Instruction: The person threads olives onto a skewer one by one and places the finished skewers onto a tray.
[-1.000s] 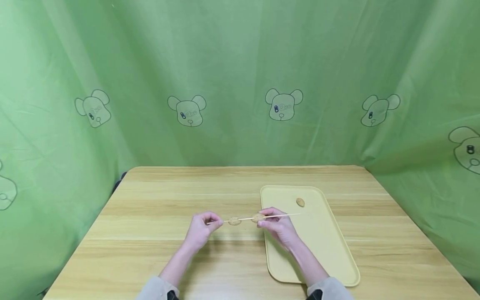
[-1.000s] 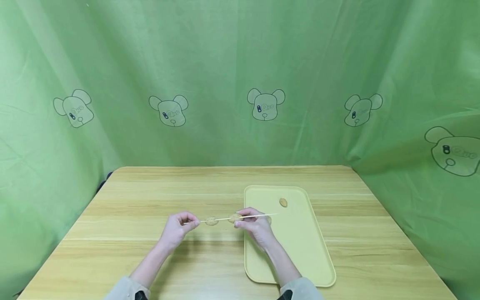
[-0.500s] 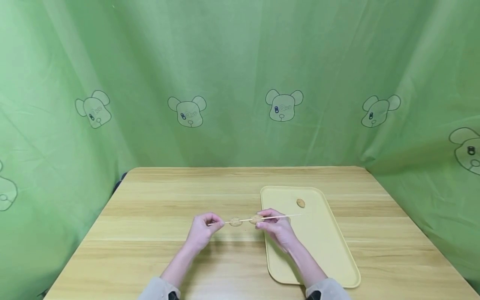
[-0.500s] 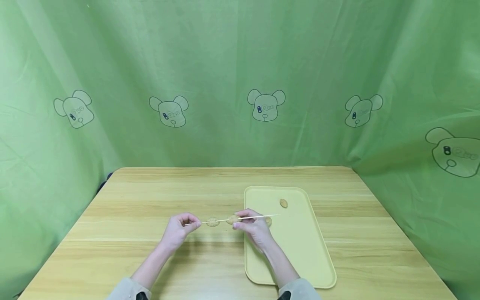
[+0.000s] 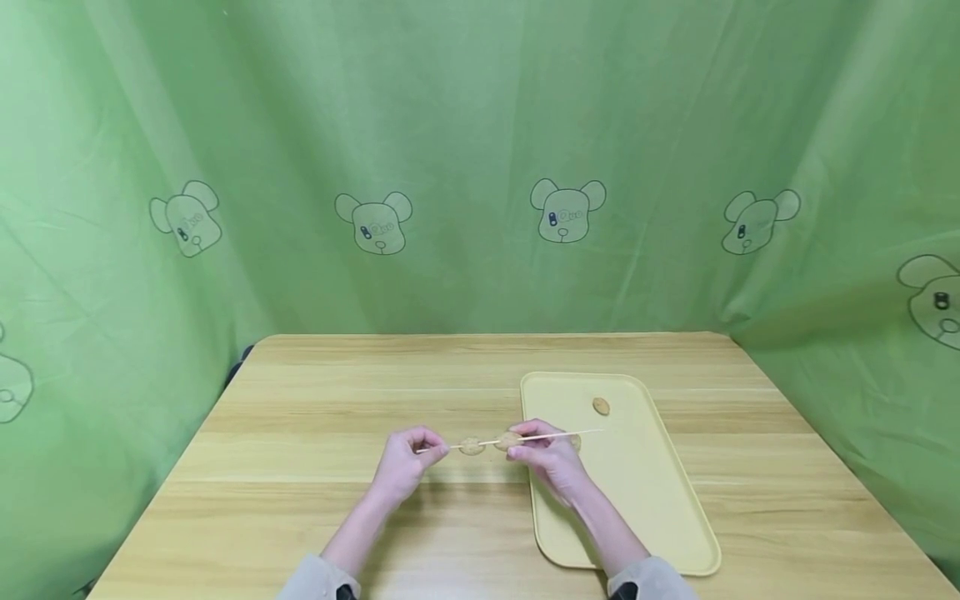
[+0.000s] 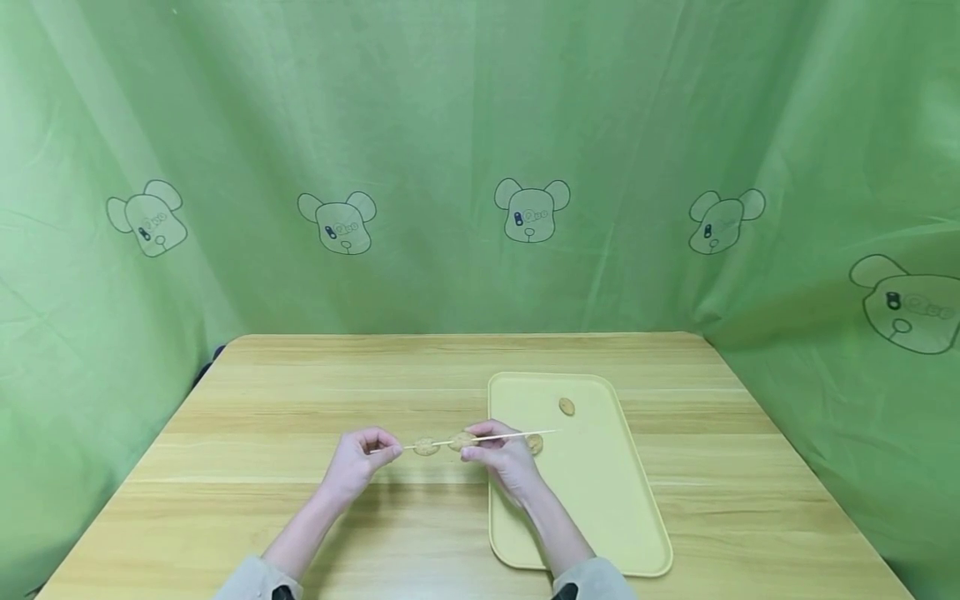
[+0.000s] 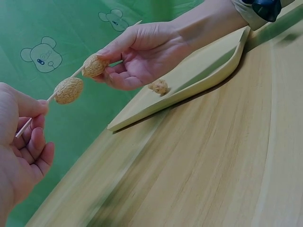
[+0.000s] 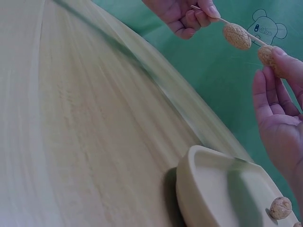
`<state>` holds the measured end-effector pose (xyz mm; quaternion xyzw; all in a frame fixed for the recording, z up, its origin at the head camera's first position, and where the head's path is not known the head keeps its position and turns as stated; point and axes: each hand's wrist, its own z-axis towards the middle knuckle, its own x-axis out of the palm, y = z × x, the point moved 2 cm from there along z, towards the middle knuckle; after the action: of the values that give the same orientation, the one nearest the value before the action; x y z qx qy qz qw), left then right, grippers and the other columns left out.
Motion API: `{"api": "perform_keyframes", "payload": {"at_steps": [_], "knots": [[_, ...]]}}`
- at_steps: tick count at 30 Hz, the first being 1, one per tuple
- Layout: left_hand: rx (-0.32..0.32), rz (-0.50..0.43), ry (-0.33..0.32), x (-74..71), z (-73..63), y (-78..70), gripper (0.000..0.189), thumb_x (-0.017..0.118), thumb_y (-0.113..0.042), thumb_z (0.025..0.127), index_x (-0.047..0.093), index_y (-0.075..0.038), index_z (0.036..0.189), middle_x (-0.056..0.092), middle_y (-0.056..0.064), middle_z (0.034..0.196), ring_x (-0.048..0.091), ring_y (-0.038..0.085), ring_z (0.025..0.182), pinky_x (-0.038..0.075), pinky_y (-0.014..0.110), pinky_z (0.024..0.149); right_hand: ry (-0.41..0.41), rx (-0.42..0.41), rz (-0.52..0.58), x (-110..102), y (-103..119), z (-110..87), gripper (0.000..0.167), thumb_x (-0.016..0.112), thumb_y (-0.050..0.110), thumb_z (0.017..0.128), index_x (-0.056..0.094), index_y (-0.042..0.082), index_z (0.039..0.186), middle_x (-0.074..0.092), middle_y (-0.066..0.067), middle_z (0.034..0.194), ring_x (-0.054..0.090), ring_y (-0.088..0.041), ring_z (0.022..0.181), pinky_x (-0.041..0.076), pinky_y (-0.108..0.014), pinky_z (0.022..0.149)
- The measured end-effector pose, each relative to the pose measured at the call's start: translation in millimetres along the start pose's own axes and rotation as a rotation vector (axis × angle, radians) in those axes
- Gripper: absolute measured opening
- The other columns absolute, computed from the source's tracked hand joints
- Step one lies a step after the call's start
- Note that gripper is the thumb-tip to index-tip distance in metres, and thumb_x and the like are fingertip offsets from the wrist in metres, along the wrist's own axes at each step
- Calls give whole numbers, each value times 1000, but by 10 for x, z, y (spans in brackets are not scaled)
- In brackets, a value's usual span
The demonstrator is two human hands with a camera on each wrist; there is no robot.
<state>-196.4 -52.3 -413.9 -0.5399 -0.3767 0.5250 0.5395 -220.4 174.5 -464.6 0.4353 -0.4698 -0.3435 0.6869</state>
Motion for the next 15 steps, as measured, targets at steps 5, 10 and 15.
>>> {"api": "perform_keyframes", "payload": {"at_steps": [5, 10, 15], "knots": [[-3, 4, 2, -10, 0, 13, 5, 62, 6, 80, 61, 10, 83, 58, 3, 73, 50, 14, 70, 42, 23, 65, 7, -18, 0, 18, -10, -3, 37, 57, -18, 75, 67, 14, 91, 67, -1, 85, 63, -11, 76, 52, -24, 73], [-14, 17, 2, -22, 5, 30, 1, 61, 6, 80, 62, 7, 81, 57, 2, 73, 50, 14, 70, 42, 23, 64, 29, -35, -2, 45, -9, -5, 37, 57, -18, 75, 67, 13, 92, 67, -1, 85, 63, -12, 76, 52, -24, 73], [-15, 22, -2, -22, 1, -6, 2, 61, 6, 80, 62, 8, 81, 58, 3, 73, 51, 14, 71, 43, 24, 66, 18, -29, -8, 54, -13, 5, 35, 59, -17, 75, 66, 12, 93, 67, -2, 85, 63, -12, 77, 52, -25, 74]]}}
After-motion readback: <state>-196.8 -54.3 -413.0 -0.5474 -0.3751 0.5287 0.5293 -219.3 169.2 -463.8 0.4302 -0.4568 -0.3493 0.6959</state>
